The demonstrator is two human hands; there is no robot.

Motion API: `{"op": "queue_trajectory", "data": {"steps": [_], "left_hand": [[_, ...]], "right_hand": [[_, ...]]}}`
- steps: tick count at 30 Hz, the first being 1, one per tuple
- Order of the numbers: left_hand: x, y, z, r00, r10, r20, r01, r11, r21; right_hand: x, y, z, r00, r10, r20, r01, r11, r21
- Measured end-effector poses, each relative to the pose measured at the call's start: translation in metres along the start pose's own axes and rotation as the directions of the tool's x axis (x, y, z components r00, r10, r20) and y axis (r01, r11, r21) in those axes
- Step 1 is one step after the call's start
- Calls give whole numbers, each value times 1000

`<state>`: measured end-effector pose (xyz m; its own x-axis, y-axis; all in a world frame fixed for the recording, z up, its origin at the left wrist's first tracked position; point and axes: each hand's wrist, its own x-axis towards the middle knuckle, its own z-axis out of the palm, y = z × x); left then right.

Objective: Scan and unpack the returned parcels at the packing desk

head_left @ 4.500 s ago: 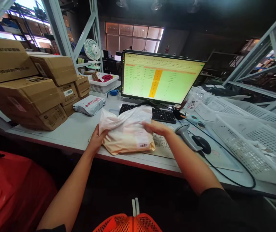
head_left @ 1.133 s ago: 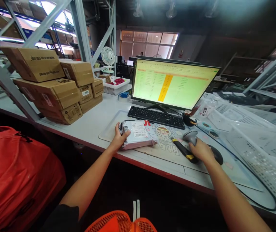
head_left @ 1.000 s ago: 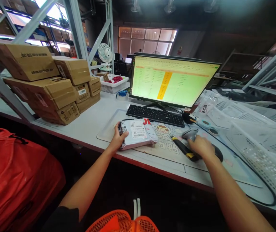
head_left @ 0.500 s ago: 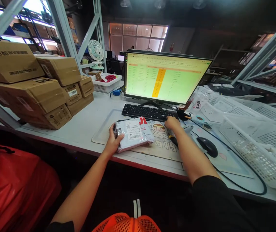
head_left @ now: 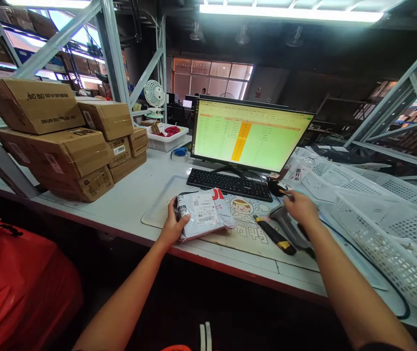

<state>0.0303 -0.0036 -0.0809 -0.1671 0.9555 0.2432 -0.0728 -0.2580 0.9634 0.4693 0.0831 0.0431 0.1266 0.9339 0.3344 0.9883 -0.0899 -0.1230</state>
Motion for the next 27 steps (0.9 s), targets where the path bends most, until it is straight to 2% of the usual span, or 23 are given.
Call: {"op": "queue_trajectory", "data": {"steps": [2, 3, 5, 7, 9, 13, 19, 27], "left_hand": [[-1, 0, 1, 1000, 19, -7, -19, 1000, 11], [-1, 0, 2, 999, 35, -8, -35, 999, 16], [-2, -1, 2, 998, 63, -3, -63, 998, 25], [-2, -2, 1, 998, 69, 2, -69, 997, 32], [-3, -4, -1, 999, 54, -3, -54, 998, 33], [-3, -8, -3, 998, 51, -25, -50, 998, 42], [-5, -4, -4, 999, 35, -20, -34, 998, 52], [-6, 3, -2, 999, 16, -33, -15, 999, 48]], "right_hand": [[-19, 51, 11, 991, -6, -133, 11, 999, 36], [-27, 73, 19, 989, 17, -149, -6, 997, 76], [-41, 105, 36, 992, 67, -112, -44, 979, 197], [-50, 119, 50, 991, 100, -86, -68, 948, 311], [-55, 122, 57, 988, 111, -105, -66, 928, 366], [-55, 124, 62, 982, 119, -145, -59, 930, 363], [-53, 133, 69, 982, 142, -122, -93, 935, 342], [-55, 124, 65, 977, 193, -86, -156, 935, 320]]}}
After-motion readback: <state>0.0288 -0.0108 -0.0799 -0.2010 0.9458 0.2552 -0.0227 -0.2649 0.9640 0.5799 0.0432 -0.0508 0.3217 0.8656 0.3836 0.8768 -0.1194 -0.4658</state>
